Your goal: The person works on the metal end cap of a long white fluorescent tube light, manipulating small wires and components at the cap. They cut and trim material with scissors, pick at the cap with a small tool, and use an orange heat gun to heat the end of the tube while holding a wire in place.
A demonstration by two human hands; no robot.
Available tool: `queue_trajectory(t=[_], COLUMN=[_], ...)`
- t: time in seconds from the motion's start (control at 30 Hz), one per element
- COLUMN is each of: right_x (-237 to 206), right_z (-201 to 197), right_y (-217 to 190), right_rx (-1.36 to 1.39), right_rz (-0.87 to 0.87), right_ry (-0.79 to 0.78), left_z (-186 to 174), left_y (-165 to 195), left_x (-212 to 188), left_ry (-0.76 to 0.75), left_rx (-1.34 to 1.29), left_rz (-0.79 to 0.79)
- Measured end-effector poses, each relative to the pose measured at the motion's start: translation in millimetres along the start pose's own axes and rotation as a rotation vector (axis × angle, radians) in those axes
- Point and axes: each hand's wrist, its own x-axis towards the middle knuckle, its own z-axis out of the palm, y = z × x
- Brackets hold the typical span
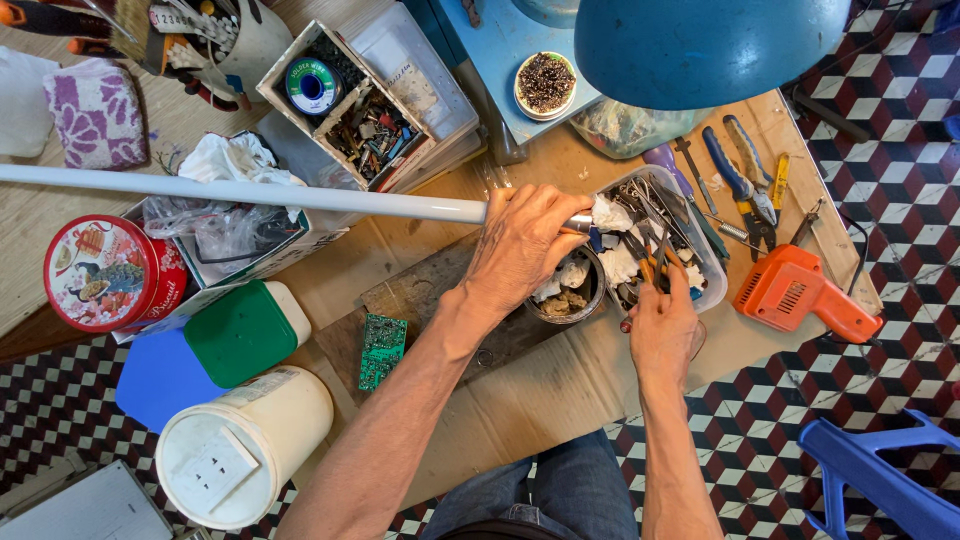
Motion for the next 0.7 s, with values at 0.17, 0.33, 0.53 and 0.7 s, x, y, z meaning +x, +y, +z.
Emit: queue_trajectory(t=[0.17,0.33,0.53,0.7], right_x=[-29.5,-111.6,-122.0,-105.5], right_z=[-27.6,-10.3,106.8,174.6], right_y=[-12.5,-8.6,15.0,42.2], right_rx=[-0.542,-0.431,-0.455,-0.670], right_rz=[-0.317,-0.440,-0.621,-0.333], right_ry=[0.135,0.123,-0.142,-0.302], left_z=[-7.0,-31.5,-66.2,-40.5], left_y=[-4.3,-15.8,-6.8,-1.0], left_x=[0.9,2.3,-40.2,-122.5], left_ry=[-0.015,0.023,0.289,0.425], left_rx=[0.003,0.010,-0.103,-0.379], left_rz=[0.021,0.086,-0.240,-0.860])
